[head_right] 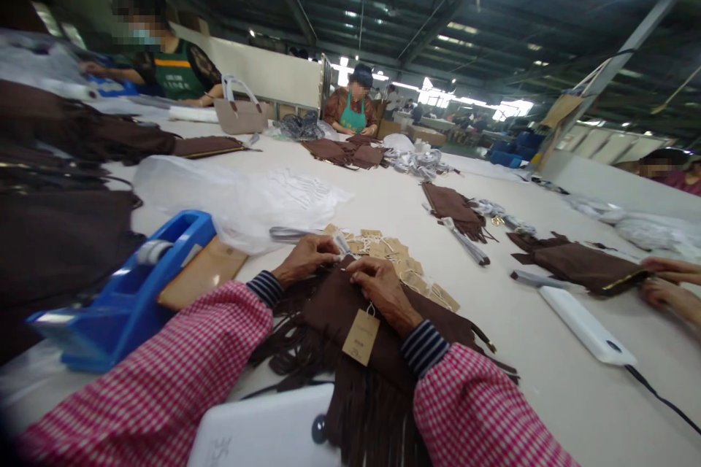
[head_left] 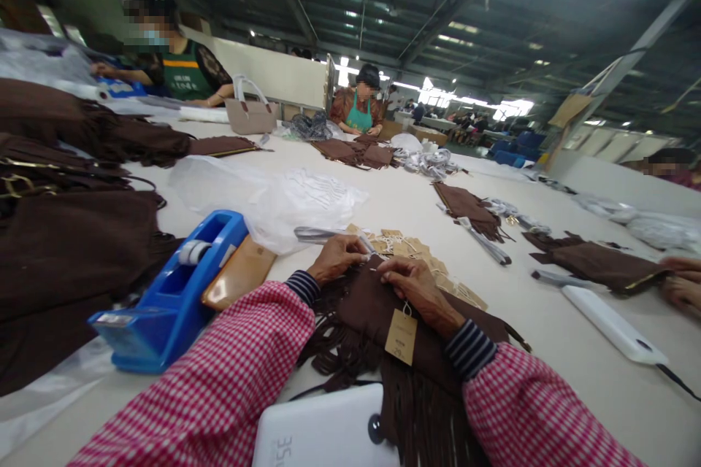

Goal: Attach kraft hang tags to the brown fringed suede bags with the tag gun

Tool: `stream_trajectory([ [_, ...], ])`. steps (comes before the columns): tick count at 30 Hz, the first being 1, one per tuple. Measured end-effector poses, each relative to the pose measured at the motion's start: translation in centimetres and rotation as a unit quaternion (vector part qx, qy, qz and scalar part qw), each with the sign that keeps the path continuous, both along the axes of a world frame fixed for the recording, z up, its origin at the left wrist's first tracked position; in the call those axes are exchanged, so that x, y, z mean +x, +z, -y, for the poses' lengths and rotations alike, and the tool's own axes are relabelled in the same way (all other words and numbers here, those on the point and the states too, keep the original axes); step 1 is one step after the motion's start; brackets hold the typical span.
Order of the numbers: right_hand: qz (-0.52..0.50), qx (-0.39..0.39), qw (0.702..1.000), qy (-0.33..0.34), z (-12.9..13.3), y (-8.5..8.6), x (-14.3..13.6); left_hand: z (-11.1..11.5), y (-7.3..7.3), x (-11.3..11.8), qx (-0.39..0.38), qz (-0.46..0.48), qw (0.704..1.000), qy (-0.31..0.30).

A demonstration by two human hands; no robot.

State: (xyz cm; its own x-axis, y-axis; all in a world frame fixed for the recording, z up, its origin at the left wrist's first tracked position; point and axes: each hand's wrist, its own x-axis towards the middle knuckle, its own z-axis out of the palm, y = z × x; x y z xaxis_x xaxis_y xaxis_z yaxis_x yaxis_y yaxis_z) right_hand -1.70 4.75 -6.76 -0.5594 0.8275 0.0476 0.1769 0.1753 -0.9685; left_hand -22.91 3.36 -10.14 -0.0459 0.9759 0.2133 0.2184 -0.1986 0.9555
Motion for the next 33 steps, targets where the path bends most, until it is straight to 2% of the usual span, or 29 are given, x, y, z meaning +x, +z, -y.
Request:
stream_trajectory([
  [4, 0.007, 0.006, 1.0, -0.003, 0.0, -0.1, 0.0, -0.1, -0.1, 0.2, -0.022, 0.053, 0.998, 0.007],
  [8, 0.003, 0.011, 1.0, -0.012, 0.0, 0.2, -0.1, -0.2, 0.1, 0.3, -0.045, 0.038, 0.997, 0.041],
  [11, -0.003, 0.005, 1.0, -0.012, -0.1, 0.2, -0.1, -0.2, 0.4, 0.1, -0.049, 0.022, 0.999, 0.004],
  [14, -0.002, 0.003, 1.0, -0.007, -0.2, 0.0, 0.0, -0.3, 0.6, -0.1, -0.027, -0.023, 0.999, -0.02],
  [24, -0.014, 0.013, 1.0, -0.002, -0.2, -0.5, 0.0, 0.0, 1.0, 0.5, 0.079, -0.15, 0.985, 0.025],
  [26, -0.016, 0.011, 1.0, -0.007, -0.2, -0.3, 0.0, -0.1, 1.0, 0.6, 0.062, -0.126, 0.99, 0.031],
  [30, -0.017, -0.002, 1.0, -0.021, -0.3, 0.4, 0.0, -0.3, 0.7, 0.4, -0.012, -0.001, 1.0, 0.024],
  [33, -0.022, -0.01, 0.999, -0.026, -0.3, 0.6, 0.0, -0.3, 0.5, 0.3, -0.032, 0.038, 0.999, -0.001],
])
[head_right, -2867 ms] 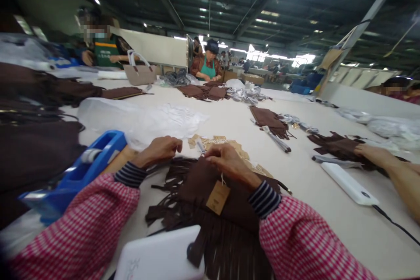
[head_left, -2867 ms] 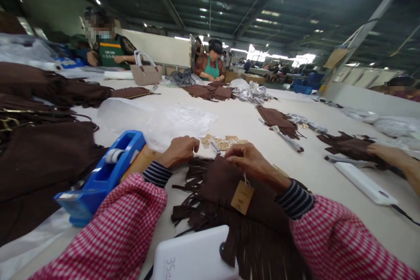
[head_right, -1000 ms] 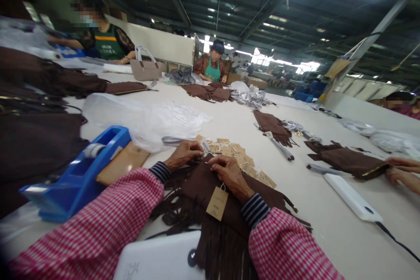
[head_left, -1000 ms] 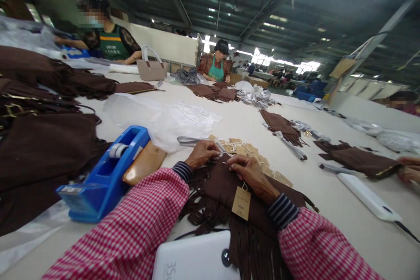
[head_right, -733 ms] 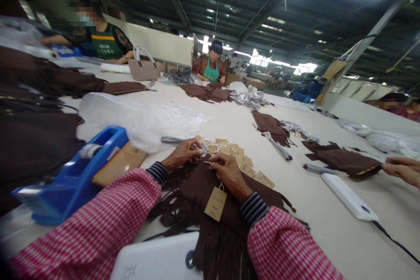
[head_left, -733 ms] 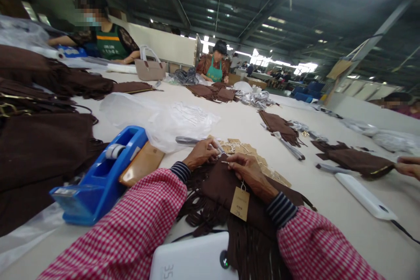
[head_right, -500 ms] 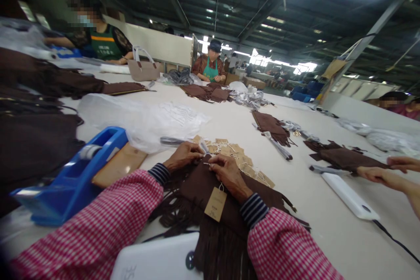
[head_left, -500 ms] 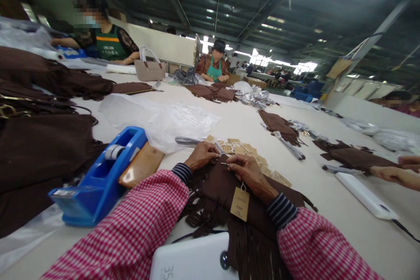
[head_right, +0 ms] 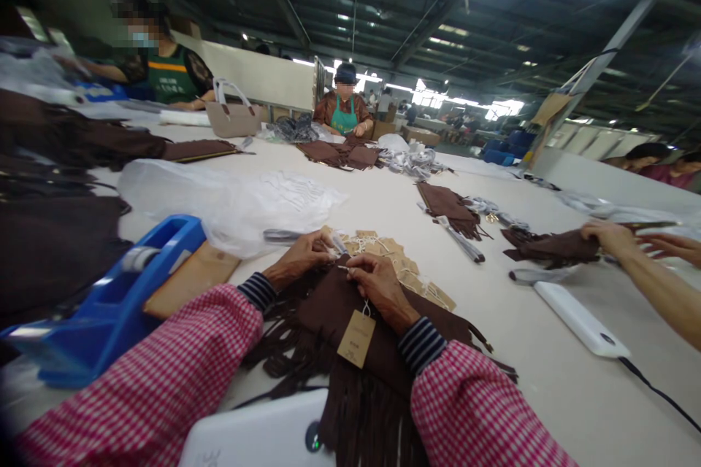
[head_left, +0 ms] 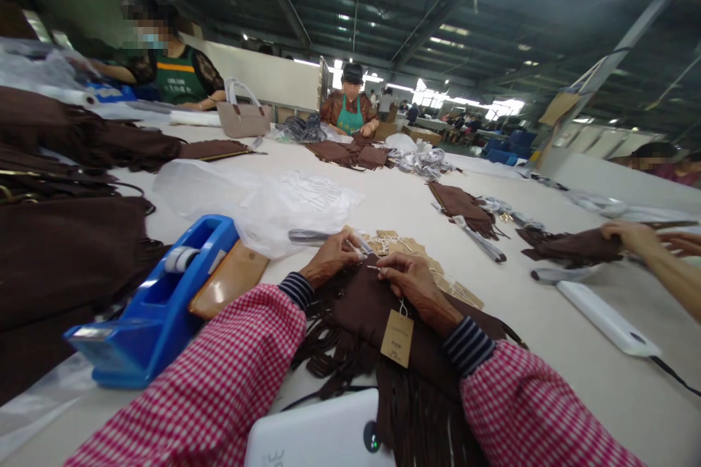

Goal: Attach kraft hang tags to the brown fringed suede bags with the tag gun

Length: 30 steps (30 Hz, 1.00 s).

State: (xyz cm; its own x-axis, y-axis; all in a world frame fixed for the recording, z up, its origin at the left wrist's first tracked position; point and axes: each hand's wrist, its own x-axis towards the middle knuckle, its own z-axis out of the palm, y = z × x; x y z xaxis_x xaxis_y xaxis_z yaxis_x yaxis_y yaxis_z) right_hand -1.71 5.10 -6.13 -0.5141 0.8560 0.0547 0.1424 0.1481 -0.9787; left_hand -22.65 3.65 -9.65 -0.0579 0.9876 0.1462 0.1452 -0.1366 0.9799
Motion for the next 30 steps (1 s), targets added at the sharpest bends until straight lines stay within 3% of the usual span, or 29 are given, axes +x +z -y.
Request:
stream_trajectory([
  [6, 0.009, -0.002, 1.0, 0.002, 0.0, -0.2, 0.0, -0.1, -0.4, 0.5, 0.023, -0.136, 0.989, 0.047],
  [14, 0.018, 0.014, 1.0, 0.007, 0.0, -0.1, 0.1, 0.4, 0.4, 0.8, 0.093, -0.259, 0.961, 0.032],
  [18, 0.013, 0.043, 0.999, 0.004, -0.4, 0.3, -0.2, 0.4, 1.0, 0.6, 0.089, -0.223, 0.97, 0.034],
  [22, 0.01, 0.055, 0.998, 0.003, -1.1, 0.9, -1.0, 0.4, 1.7, 0.0, 0.02, -0.085, 0.996, -0.016],
  [25, 0.016, 0.058, 0.998, 0.006, -1.6, 1.1, -1.7, 0.6, 2.3, -0.4, -0.007, -0.02, 0.999, -0.042],
  [30, 0.056, 0.079, 0.995, 0.018, -2.0, 1.3, -2.5, 0.4, 2.7, -1.2, 0.058, -0.104, 0.991, -0.053],
])
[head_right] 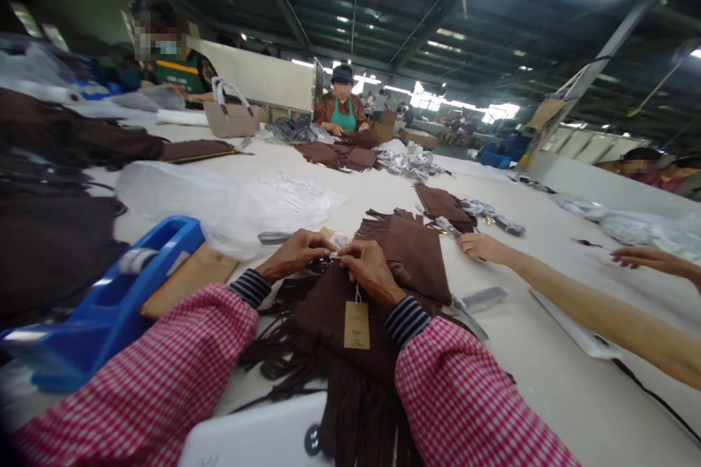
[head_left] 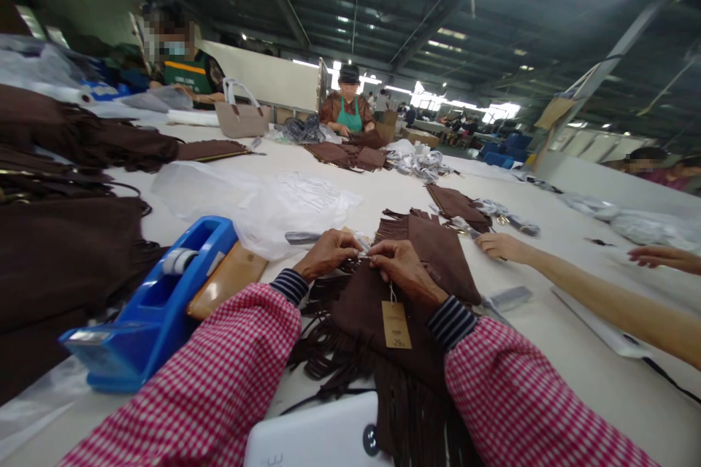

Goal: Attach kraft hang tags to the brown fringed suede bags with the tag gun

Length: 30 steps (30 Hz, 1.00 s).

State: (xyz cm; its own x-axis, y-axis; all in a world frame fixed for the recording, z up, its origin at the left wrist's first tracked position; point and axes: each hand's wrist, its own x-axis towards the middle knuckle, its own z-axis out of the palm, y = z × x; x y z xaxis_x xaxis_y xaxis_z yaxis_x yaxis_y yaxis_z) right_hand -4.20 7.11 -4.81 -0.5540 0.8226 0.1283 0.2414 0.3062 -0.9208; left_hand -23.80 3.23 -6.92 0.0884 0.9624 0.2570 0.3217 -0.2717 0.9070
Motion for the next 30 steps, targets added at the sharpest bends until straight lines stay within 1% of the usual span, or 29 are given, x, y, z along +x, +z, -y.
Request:
stream_trajectory([
  [2, 0.032, 0.02, 0.999, -0.001, -0.1, 0.3, -0.2, -0.1, 0.0, -0.2, 0.036, -0.057, 0.998, 0.01],
  [4, 0.072, 0.05, 0.996, -0.001, -0.1, 0.8, -0.4, -0.1, 0.0, -0.3, 0.045, -0.088, 0.995, 0.014],
  [8, 0.144, 0.129, 0.981, 0.031, -0.1, 1.9, -0.5, -0.1, 0.0, -0.3, 0.05, -0.129, 0.99, 0.017],
  [11, 0.168, 0.177, 0.968, 0.053, -0.3, 2.3, -0.5, -0.2, -0.5, -0.1, 0.054, -0.135, 0.989, 0.03],
  [13, 0.162, 0.179, 0.969, 0.053, -0.7, 2.0, -0.5, -0.5, -1.0, 0.0, 0.042, -0.098, 0.994, 0.039],
  [14, 0.154, 0.167, 0.973, 0.047, -0.9, 1.6, -0.4, -0.7, -1.4, 0.1, 0.03, -0.064, 0.997, 0.041],
  [16, 0.131, 0.124, 0.983, 0.026, -1.4, 0.7, -0.3, -1.0, -2.0, 0.3, -0.004, 0.028, 0.999, 0.041],
  [18, 0.106, 0.079, 0.991, 0.003, -2.0, -0.4, -0.2, -1.1, -2.6, 0.6, -0.036, 0.107, 0.993, 0.041],
  [19, 0.094, 0.063, 0.994, -0.006, -2.2, -1.0, -0.1, -1.1, -2.8, 0.7, -0.044, 0.131, 0.989, 0.047],
  [21, 0.074, 0.046, 0.996, -0.014, -2.4, -1.8, -0.1, -0.9, -3.1, 0.9, -0.041, 0.141, 0.987, 0.066],
  [23, 0.064, 0.036, 0.997, -0.02, -2.6, -2.3, 0.0, -0.8, -3.2, 1.1, -0.021, 0.11, 0.99, 0.085],
  [24, 0.06, 0.031, 0.997, -0.023, -2.6, -2.4, 0.0, -0.7, -3.3, 1.2, -0.006, 0.078, 0.993, 0.093],
  [26, 0.053, 0.023, 0.998, -0.024, -2.6, -2.6, 0.1, -0.5, -3.3, 1.2, 0.036, -0.022, 0.994, 0.1],
  [28, 0.045, 0.019, 0.999, -0.025, -2.5, -2.7, 0.3, -0.4, -3.2, 1.3, 0.077, -0.144, 0.981, 0.101],
  [30, 0.037, 0.015, 0.999, -0.026, -2.4, -2.7, 0.4, -0.2, -3.2, 1.4, 0.099, -0.265, 0.954, 0.103],
])
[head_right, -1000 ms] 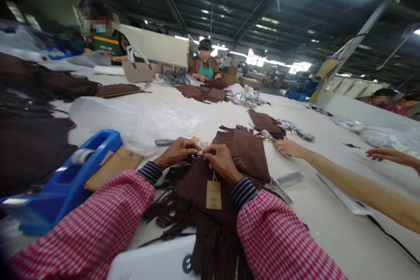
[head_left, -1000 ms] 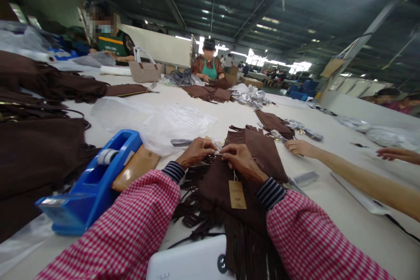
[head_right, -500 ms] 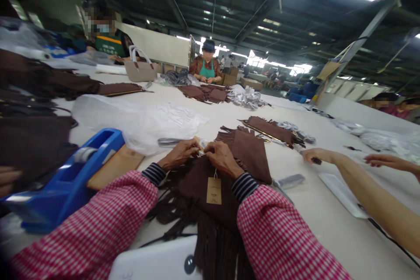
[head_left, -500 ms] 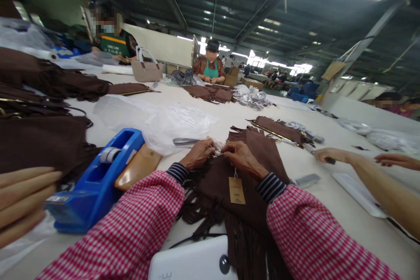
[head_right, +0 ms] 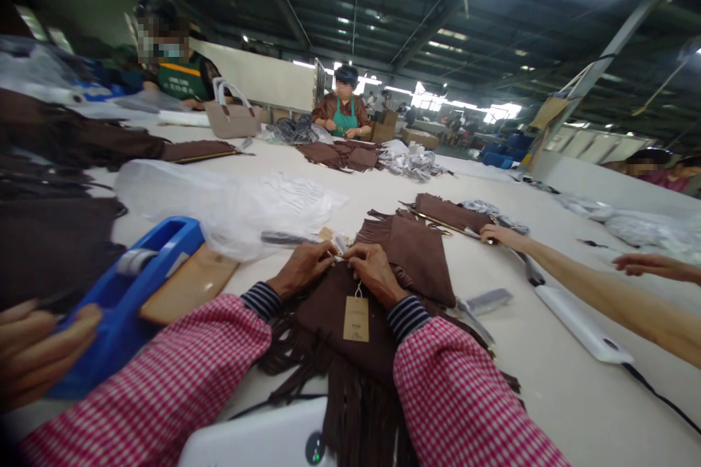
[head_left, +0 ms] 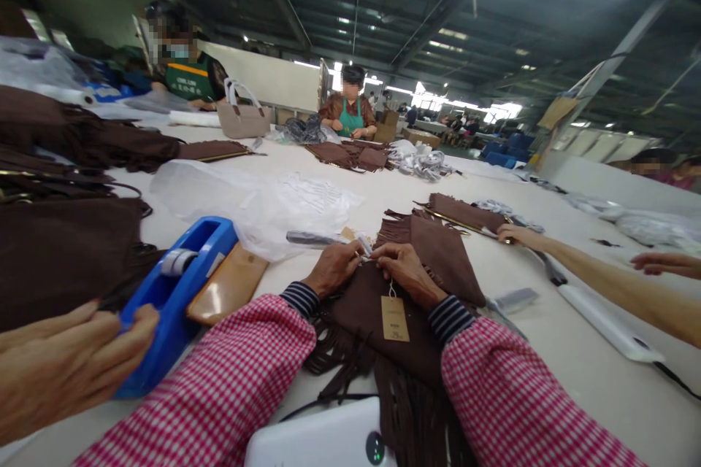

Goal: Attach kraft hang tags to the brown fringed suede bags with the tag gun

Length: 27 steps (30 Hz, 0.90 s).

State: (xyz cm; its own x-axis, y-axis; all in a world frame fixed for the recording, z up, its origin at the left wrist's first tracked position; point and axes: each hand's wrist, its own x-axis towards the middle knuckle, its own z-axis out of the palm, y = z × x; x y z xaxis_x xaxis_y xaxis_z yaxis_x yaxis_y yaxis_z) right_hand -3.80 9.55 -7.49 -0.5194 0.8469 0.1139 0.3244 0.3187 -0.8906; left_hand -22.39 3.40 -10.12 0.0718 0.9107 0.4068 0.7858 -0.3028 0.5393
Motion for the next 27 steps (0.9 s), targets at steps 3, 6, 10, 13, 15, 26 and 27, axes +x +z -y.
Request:
stream_trajectory([
  [3, -0.008, -0.003, 1.0, -0.002, 0.1, 0.0, 0.1, 0.4, 0.0, 0.4, 0.002, -0.158, 0.987, 0.011],
  [6, -0.012, -0.003, 1.0, -0.007, 0.2, 0.0, 0.2, 0.7, 0.2, 0.8, -0.001, -0.245, 0.97, 0.013],
  [10, -0.018, 0.006, 1.0, -0.007, 0.1, -0.2, 0.2, 0.8, 0.6, 1.1, 0.005, -0.29, 0.957, 0.002],
  [13, -0.018, 0.014, 1.0, -0.002, 0.1, -0.4, 0.3, 0.8, 0.7, 1.0, 0.005, -0.296, 0.955, -0.004],
  [15, -0.019, 0.011, 1.0, 0.001, 0.0, -0.4, 0.3, 0.6, 0.5, 0.6, 0.003, -0.269, 0.963, -0.005],
  [26, -0.027, -0.003, 1.0, 0.001, -0.1, -0.7, 0.2, -0.6, 0.2, -1.3, -0.016, 0.029, 0.999, -0.031],
  [27, -0.026, -0.004, 1.0, 0.0, -0.1, -0.7, 0.2, -0.5, 0.4, -1.3, -0.021, 0.033, 0.999, -0.035],
])
